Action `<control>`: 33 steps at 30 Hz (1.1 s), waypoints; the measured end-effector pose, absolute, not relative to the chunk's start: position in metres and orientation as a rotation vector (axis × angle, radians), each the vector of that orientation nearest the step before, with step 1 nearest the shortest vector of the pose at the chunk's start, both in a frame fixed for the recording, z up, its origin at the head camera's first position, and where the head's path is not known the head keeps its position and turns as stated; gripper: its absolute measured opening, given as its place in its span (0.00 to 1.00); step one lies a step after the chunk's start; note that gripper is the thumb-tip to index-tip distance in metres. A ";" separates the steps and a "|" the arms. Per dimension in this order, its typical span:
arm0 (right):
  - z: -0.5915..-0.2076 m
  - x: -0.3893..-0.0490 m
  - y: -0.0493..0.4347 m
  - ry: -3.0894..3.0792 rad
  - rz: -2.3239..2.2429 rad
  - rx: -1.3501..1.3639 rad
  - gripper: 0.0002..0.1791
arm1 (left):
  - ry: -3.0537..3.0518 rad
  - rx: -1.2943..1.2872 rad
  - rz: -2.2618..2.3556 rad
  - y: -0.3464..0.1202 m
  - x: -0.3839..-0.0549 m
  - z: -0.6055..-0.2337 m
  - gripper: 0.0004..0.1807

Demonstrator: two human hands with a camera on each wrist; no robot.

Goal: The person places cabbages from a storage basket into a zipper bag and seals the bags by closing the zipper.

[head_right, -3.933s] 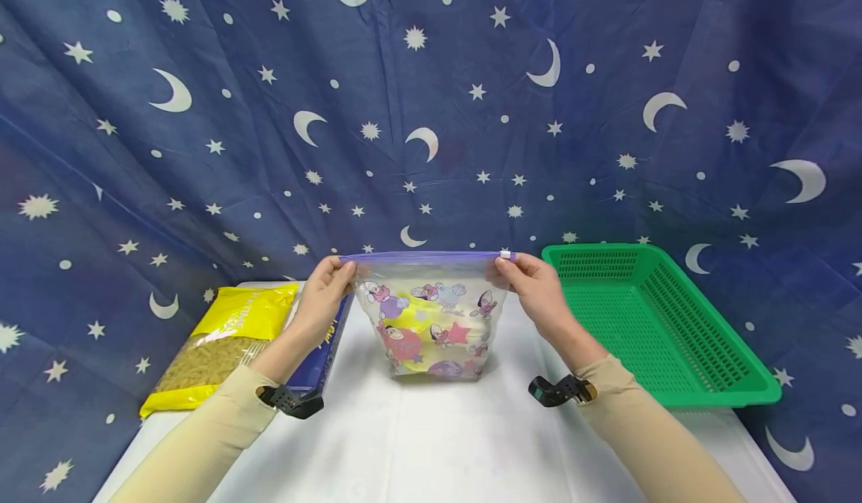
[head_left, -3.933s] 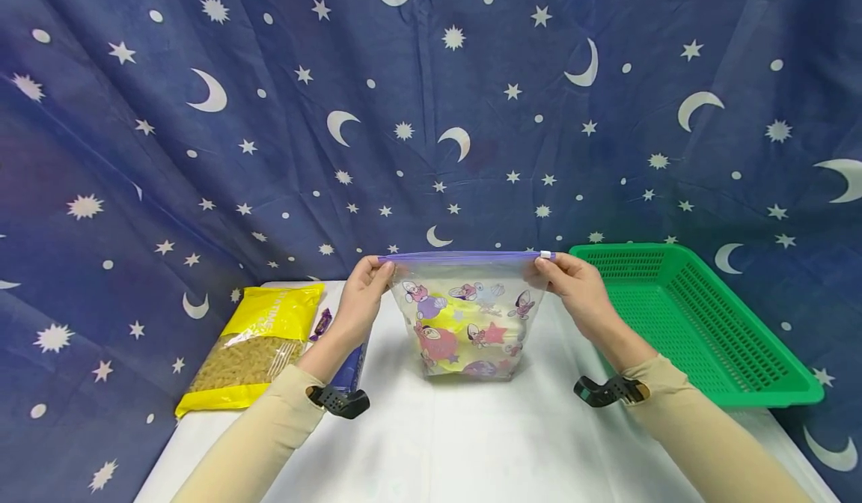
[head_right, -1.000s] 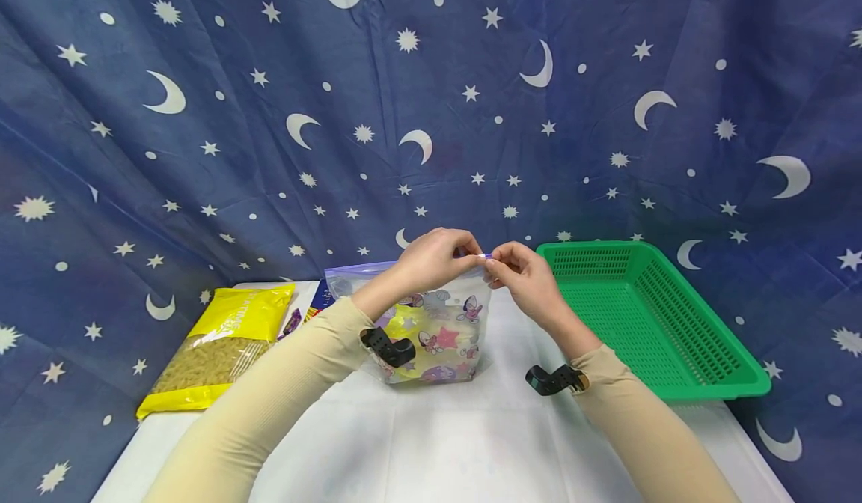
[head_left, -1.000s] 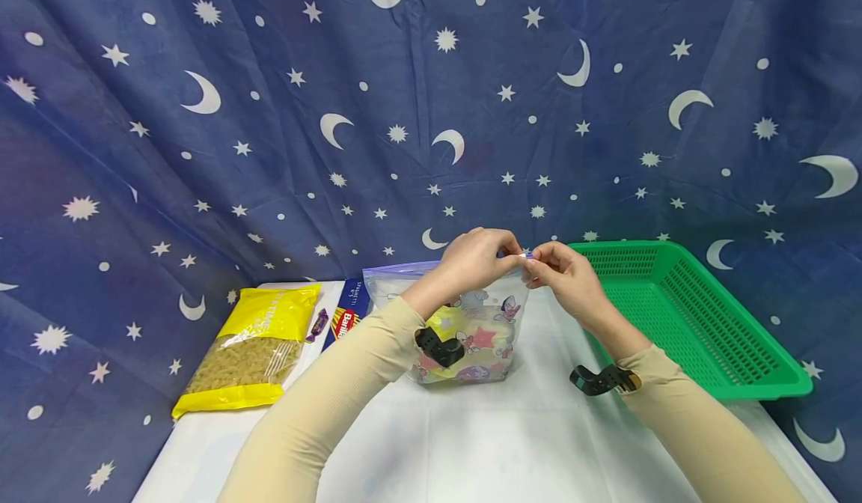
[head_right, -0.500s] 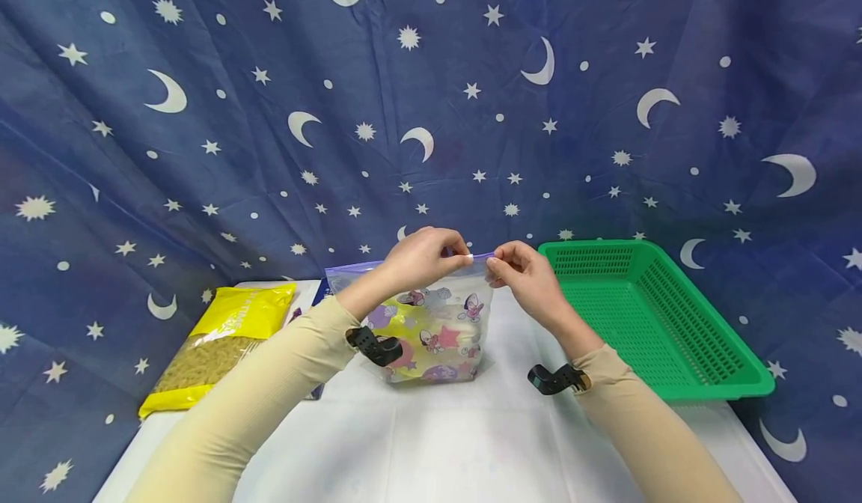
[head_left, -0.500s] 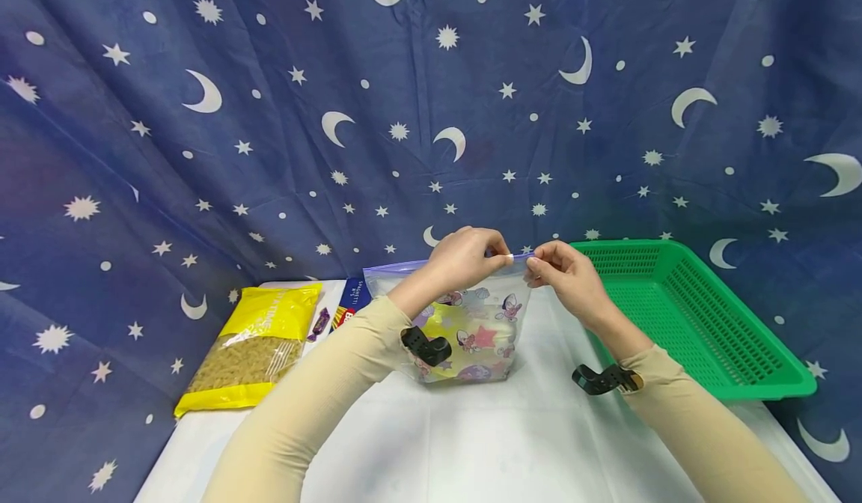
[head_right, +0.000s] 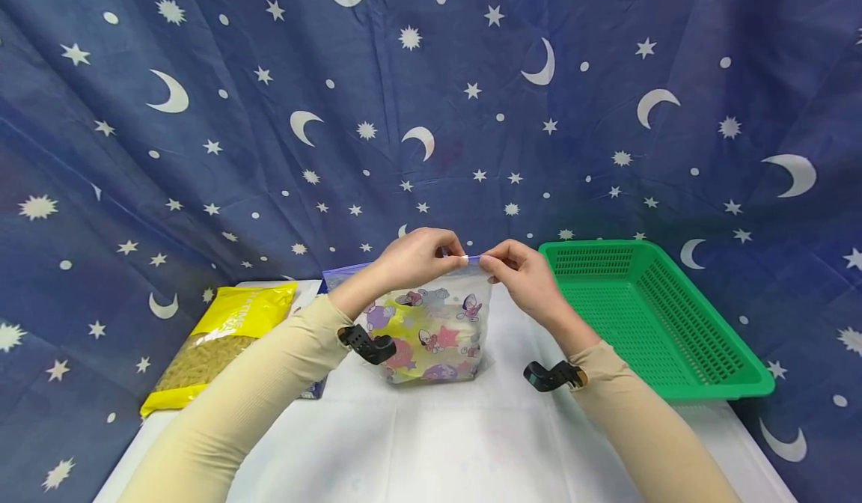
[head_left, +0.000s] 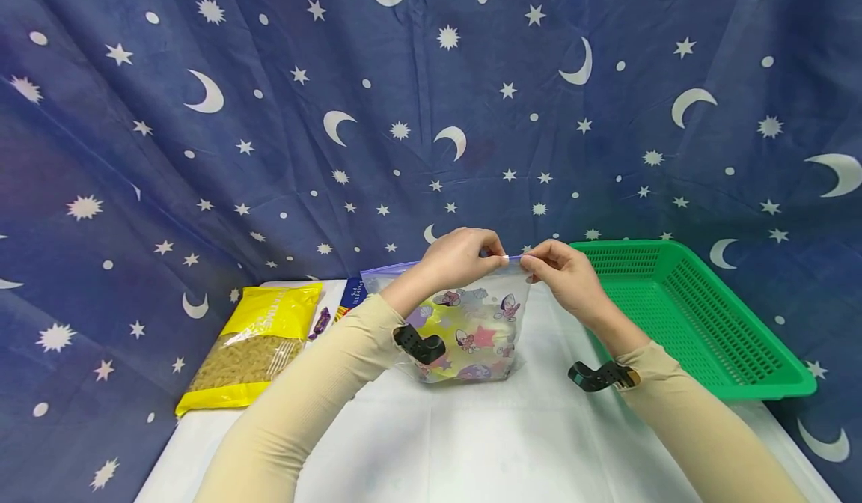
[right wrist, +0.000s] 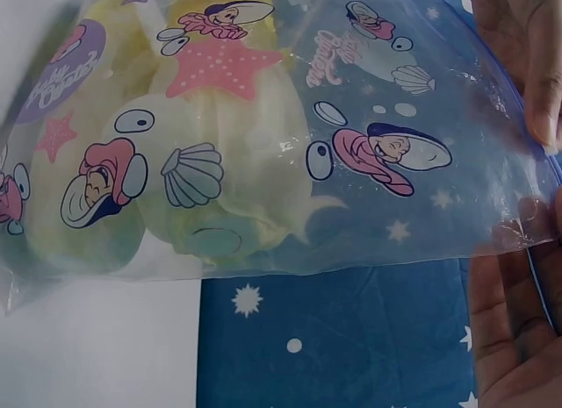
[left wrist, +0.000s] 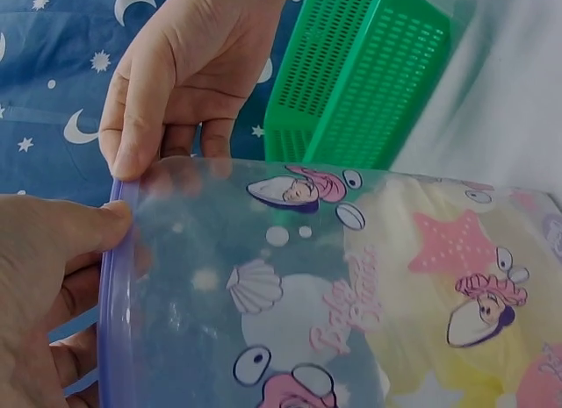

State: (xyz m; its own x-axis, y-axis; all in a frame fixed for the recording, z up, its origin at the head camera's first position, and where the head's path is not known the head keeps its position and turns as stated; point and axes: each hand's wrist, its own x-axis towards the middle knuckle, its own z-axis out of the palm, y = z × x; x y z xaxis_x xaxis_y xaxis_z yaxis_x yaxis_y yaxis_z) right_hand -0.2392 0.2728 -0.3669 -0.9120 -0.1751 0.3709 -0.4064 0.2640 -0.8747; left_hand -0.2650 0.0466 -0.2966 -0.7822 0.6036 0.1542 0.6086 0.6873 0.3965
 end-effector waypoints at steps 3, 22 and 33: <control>-0.367 -0.240 0.272 -2.322 1.711 0.543 0.14 | -2.882 -1.030 -0.698 0.040 -0.265 -0.296 0.10; -0.367 -0.242 0.272 -2.309 1.736 0.502 0.16 | -2.898 -1.016 -0.752 0.012 -0.272 -0.300 0.10; -0.370 -0.243 0.278 -2.255 1.790 0.533 0.16 | -2.903 -0.993 -0.781 -0.009 -0.274 -0.302 0.09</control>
State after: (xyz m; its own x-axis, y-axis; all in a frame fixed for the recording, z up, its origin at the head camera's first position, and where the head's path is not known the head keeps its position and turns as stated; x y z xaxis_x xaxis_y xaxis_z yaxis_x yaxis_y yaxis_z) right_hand -0.2434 0.2776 -0.3701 -0.9118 -0.1479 0.3831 -0.4067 0.1952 -0.8925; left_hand -0.2739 -0.0094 -0.3022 -0.8029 0.5814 0.1319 0.5691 0.6816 0.4600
